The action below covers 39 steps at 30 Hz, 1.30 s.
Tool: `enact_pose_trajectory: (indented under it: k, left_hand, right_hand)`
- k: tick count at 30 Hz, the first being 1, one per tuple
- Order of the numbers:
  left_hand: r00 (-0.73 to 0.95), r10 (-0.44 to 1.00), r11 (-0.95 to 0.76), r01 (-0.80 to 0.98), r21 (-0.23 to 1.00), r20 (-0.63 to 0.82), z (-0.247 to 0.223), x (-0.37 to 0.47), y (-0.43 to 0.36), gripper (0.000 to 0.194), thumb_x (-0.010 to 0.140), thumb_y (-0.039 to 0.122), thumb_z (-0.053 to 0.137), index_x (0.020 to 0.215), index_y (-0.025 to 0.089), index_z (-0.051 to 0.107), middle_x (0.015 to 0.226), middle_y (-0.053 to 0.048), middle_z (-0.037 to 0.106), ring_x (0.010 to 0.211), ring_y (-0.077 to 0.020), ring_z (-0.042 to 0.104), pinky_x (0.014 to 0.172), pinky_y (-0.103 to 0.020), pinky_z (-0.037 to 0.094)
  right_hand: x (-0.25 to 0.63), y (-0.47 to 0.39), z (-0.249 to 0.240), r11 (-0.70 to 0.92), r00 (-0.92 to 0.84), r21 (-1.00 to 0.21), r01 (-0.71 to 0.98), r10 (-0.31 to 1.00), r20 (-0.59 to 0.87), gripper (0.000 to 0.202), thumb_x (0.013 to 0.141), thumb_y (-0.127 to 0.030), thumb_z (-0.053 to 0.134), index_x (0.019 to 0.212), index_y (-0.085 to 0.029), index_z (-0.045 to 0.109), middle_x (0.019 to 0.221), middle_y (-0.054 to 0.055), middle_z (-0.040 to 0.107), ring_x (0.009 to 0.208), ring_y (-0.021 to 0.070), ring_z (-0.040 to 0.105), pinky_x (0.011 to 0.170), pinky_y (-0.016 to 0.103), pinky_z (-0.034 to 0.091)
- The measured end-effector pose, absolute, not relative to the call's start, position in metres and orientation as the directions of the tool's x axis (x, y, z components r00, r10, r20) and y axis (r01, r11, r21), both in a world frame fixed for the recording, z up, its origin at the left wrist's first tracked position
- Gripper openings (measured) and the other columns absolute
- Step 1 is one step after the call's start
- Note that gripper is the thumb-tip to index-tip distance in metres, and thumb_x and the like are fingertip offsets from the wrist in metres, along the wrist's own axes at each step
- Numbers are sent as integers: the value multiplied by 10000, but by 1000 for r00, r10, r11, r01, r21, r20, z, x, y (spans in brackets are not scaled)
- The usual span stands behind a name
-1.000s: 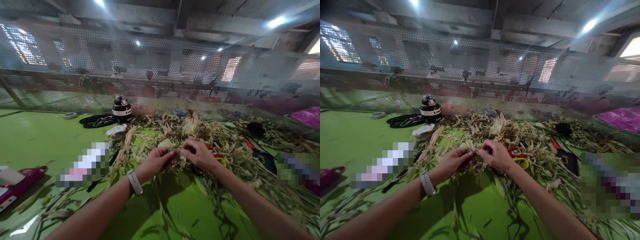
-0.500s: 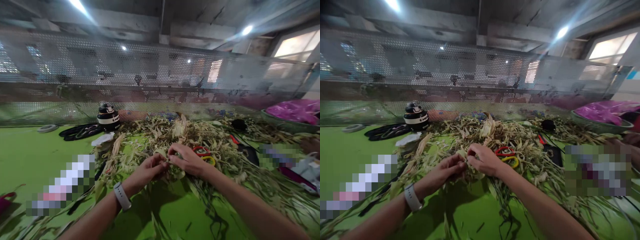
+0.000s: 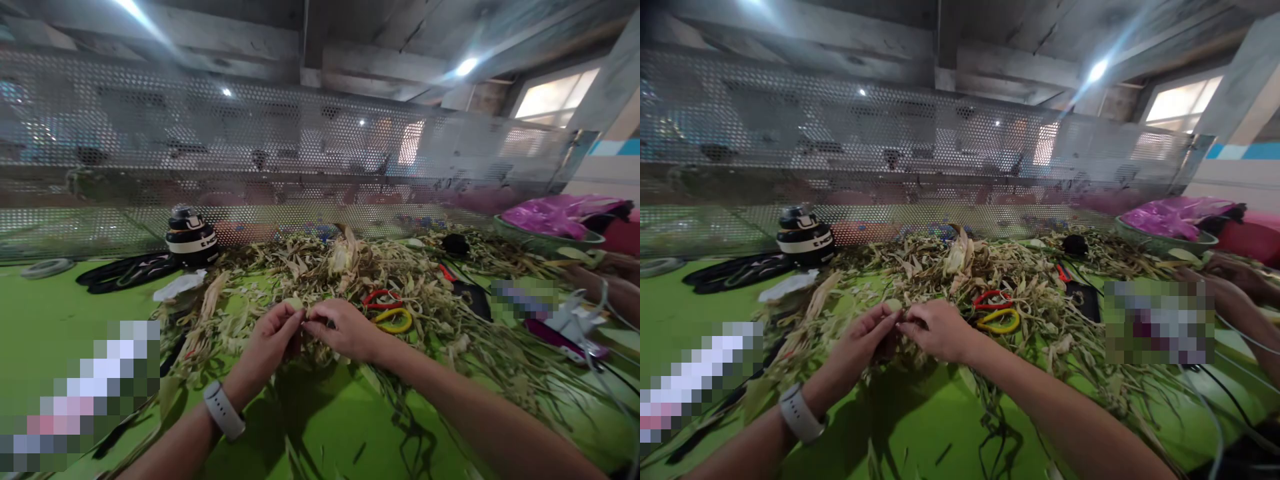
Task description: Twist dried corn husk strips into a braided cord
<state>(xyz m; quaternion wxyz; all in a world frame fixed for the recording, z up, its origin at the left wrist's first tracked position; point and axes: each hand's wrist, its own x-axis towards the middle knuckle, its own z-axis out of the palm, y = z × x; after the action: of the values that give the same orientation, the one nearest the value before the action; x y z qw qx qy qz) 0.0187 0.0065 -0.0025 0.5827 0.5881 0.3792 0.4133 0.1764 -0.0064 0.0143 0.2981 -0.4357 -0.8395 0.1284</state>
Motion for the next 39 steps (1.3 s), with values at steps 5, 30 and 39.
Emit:
enact_pose_trajectory:
  k: [5, 30, 39]
  left_hand:
    - [304, 952, 8, -119, 993, 29, -5, 20, 2, 289, 714, 419, 602, 630, 189, 449, 422, 66, 475, 367, -64, 354, 360, -163, 253]
    - [410, 912, 133, -231, 964, -28, -3, 21, 4, 295, 704, 404, 644, 635, 169, 481, 443, 85, 367, 401, -42, 280, 392, -158, 205]
    - [366, 931, 81, -221, 972, 6, 0, 21, 2, 276, 718, 385, 631, 639, 168, 480, 475, 77, 443, 419, -42, 341, 409, -151, 254]
  right_hand:
    - [171, -10, 14, 623, -401, -477, 620, 775, 489, 176, 837, -216, 502, 688, -164, 579, 662, 6, 575, 651, 115, 503, 661, 220, 386]
    - [193, -9, 35, 578, 103, -517, 631, 598, 795, 157, 864, -244, 457, 984, -170, 527, 913, 67, 568, 873, 162, 527, 809, 298, 405]
    - [188, -3, 30, 581, -376, -427, 693, 797, 473, 223, 881, -280, 462, 741, -154, 581, 716, 28, 587, 703, 136, 509, 678, 252, 376]
